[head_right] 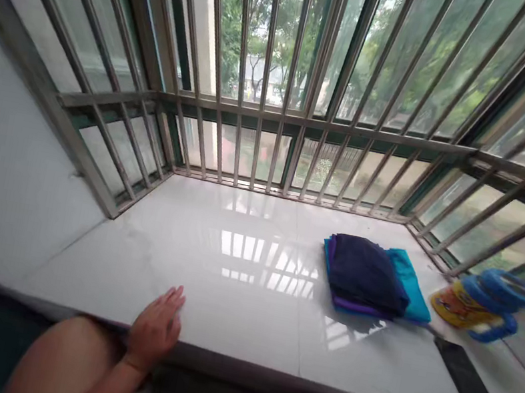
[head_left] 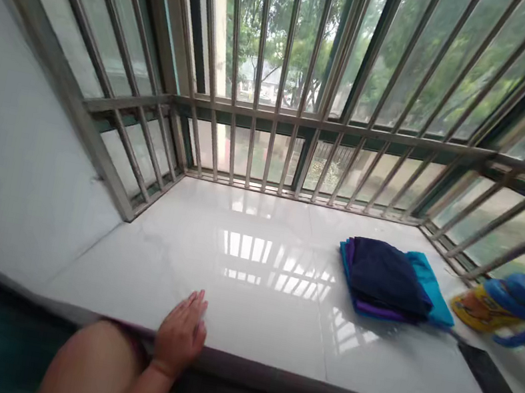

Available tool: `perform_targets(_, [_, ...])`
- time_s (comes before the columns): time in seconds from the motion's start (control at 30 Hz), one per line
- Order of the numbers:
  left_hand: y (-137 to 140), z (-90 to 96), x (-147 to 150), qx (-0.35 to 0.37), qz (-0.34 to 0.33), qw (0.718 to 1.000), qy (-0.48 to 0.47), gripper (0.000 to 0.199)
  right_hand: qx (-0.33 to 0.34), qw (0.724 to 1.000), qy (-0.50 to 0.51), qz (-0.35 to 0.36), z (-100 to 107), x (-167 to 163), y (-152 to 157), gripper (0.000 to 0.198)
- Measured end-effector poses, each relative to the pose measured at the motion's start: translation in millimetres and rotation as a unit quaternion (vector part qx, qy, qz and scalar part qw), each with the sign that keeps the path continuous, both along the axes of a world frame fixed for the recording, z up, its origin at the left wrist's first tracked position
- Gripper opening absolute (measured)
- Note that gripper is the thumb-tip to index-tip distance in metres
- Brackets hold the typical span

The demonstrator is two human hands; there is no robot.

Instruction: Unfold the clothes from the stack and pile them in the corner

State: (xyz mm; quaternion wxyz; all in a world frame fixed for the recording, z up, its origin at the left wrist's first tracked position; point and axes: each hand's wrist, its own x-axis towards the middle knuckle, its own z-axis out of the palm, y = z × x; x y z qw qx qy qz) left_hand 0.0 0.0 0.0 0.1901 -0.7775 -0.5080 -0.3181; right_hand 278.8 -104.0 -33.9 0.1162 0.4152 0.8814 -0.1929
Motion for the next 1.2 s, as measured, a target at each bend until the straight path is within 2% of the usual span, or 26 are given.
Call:
perform_targets(0.07, [-1.6, -0.5, -0.1, -0.004, 0.001, 1.000, -0.003, 0.047, 0.037, 0.992, 0.115, -0.025, 42.7, 26.6, 8.2, 0.008])
perform_targets(0.17, [-3.1, -1.0, -0.6, -0.010, 0.002, 1.000, -0.005, 0.047, 0.123, 0.961, 0.220, -0.114, 107.7, 75.6, 39.6, 0.024])
perform_targets(0.27, [-3.2, -1.4, -1.1, -0.014, 0.000, 1.000, -0.011, 0.047, 0.272, 0.918, 0.216, -0.190, 160.8, 134.3, 94.1, 0.027])
perform_targets(0.33, [-3.0, -1.6, -1.0, -0.018, -0.003, 1.000, -0.020, 0.048, 0.377, 0.871, 0.159, -0.271, 181.3, 172.1, 132.9, 0.035])
perform_targets(0.37, [-3.0, -1.6, -0.8, -0.019, -0.004, 1.000, -0.024, 0.048, 0.421, 0.837, 0.121, -0.329, 186.6, 189.0, 150.7, 0.044])
perform_targets(0.43, [-2.9, -1.2, -0.3, -0.018, -0.005, 0.999, -0.028, 0.048, 0.458, 0.777, 0.059, -0.428, 188.3, 218.0, 181.3, 0.067])
perform_targets(0.5, [-3.0, -0.3, 0.1, -0.015, -0.004, 1.000, -0.026, 0.047, 0.425, 0.750, 0.016, -0.507, 181.3, 241.1, 204.4, 0.086])
perform_targets(0.6, [-3.4, 1.2, 0.4, -0.009, -0.003, 1.000, -0.020, 0.045, 0.304, 0.751, -0.020, -0.586, 161.5, 265.8, 224.9, 0.098])
perform_targets(0.67, [-3.8, 1.9, 0.6, -0.008, -0.002, 1.000, -0.019, 0.045, 0.270, 0.750, -0.026, -0.603, 147.5, 275.2, 230.1, 0.099])
perform_targets(0.83, [-4.2, 2.9, 0.8, -0.012, -0.004, 1.000, -0.018, 0.044, 0.305, 0.742, -0.018, -0.597, 128.6, 278.3, 227.3, 0.092])
perform_targets(1.2, [-3.7, 2.0, -0.6, -0.020, -0.008, 0.999, -0.034, 0.047, 0.318, 0.735, -0.013, -0.599, 127.7, 271.0, 221.7, 0.089])
